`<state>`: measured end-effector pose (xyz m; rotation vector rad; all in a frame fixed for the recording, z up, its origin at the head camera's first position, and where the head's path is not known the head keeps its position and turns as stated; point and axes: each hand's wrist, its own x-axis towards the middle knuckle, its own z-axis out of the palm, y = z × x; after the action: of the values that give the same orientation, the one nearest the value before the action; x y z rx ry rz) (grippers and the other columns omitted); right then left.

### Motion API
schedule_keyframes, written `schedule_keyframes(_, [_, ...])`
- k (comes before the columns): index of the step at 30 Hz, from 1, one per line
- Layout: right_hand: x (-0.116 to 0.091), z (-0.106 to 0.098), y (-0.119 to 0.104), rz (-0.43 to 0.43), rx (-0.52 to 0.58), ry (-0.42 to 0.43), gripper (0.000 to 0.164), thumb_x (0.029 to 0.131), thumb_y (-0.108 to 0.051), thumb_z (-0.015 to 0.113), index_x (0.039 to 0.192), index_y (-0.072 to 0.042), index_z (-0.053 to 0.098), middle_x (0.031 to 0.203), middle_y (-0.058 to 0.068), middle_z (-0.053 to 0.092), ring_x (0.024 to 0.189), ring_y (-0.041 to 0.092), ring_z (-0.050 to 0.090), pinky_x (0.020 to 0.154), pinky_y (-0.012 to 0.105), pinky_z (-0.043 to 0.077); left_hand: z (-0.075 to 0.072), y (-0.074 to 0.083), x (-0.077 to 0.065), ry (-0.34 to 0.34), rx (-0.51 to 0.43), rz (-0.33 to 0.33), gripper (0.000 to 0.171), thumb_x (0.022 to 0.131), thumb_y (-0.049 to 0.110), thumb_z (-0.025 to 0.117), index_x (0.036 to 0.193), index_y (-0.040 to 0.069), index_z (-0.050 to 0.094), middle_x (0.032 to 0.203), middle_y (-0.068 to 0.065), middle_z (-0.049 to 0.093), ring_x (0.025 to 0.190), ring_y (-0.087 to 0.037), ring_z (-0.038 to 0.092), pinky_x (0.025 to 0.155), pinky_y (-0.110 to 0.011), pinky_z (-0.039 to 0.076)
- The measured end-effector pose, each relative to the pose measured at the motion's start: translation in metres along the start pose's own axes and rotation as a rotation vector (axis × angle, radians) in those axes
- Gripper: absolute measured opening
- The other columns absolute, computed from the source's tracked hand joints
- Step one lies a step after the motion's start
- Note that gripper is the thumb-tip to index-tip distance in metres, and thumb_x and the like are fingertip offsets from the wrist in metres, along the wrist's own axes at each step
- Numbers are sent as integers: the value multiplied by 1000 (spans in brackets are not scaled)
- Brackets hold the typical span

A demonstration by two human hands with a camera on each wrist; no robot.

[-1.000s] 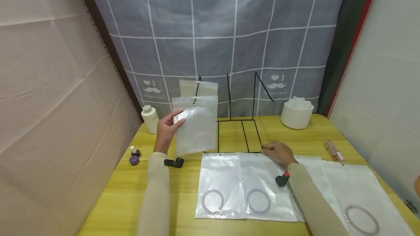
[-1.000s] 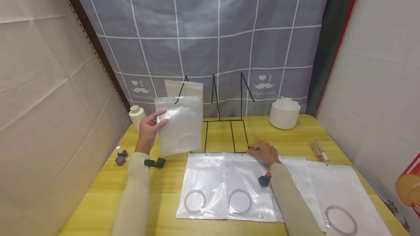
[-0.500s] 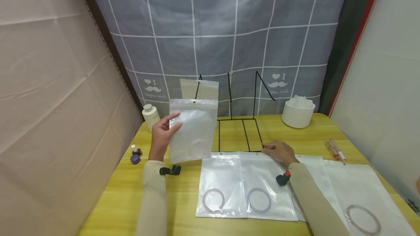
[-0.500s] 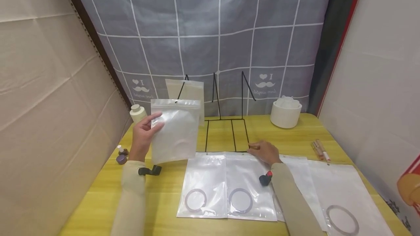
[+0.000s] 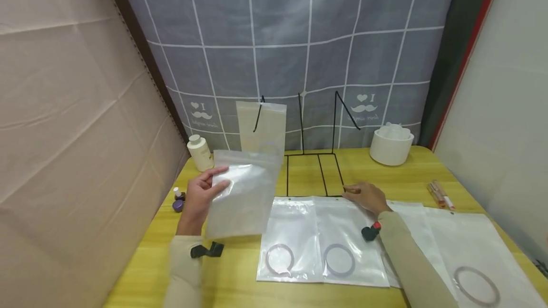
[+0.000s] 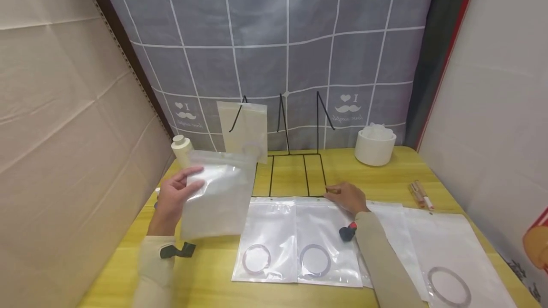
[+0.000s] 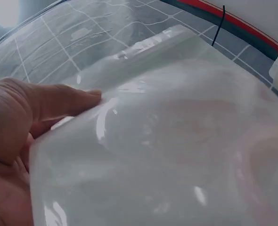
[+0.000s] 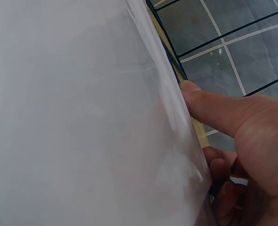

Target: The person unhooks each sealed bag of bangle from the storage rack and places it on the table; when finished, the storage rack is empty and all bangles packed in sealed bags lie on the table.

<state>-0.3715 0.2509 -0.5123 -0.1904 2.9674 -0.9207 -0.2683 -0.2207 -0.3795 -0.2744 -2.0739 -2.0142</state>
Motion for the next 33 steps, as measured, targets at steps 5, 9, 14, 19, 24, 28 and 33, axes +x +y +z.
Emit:
schedule_keyframes(5, [3, -4, -1, -25, 2, 9, 53, 87, -55, 73, 129, -22, 71, 121, 16, 70, 92, 23, 64, 68, 34, 45, -17, -44, -15, 1, 148, -282, 38, 86, 10, 80, 122, 3, 71, 77, 2, 57, 71, -10, 58, 63, -23, 50])
schedule_keyframes(9, [7, -6, 0, -35, -13, 24, 52, 88, -54, 73, 128, -22, 71, 120, 16, 71, 87, 19, 62, 65, 32, 42, -27, -81, -15, 24, 293, -426, 36, 87, 13, 78, 122, 5, 72, 130, -17, 59, 116, -26, 55, 91, -34, 49])
schedule_keyframes(14, [8, -7, -1, -29, -3, 12, 53, 88, -54, 73, 130, -22, 71, 117, 14, 72, 83, 19, 59, 63, 32, 40, -32, -105, -16, 18, 362, -455, 35, 87, 9, 77, 120, 0, 71, 154, -27, 40, 143, -43, 34, 111, -53, 37])
schedule_keyframes(19, [6, -4, -1, -11, 11, 12, 53, 87, -54, 73, 129, -22, 71, 115, 13, 72, 88, 20, 60, 65, 32, 41, -32, -114, -19, 19, 473, -424, 29, 84, 5, 79, 112, 1, 74, 145, -26, 51, 140, -45, 40, 112, -55, 35])
schedule_keyframes(24, [3, -2, -1, -10, 8, 13, 53, 88, -54, 73, 129, -22, 71, 115, 13, 71, 93, 22, 62, 68, 34, 44, -30, -116, -25, -32, 669, -322, 33, 82, 10, 82, 113, 4, 76, 130, -23, 64, 126, -46, 54, 104, -57, 42])
schedule_keyframes(28, [1, -1, 0, -6, 8, 9, 52, 88, -53, 73, 130, -22, 71, 117, 14, 70, 96, 24, 63, 71, 37, 45, -31, -113, -31, -116, 783, -305, 42, 83, 19, 83, 123, 10, 74, 129, -17, 67, 125, -43, 56, 104, -56, 42])
schedule_keyframes(33, [0, -1, 1, -3, 9, 10, 52, 88, -54, 72, 130, -23, 70, 117, 14, 70, 96, 24, 63, 71, 37, 45, -35, -111, -32, -186, 914, -327, 48, 83, 34, 82, 127, 18, 73, 131, -21, 65, 122, -41, 59, 100, -57, 44])
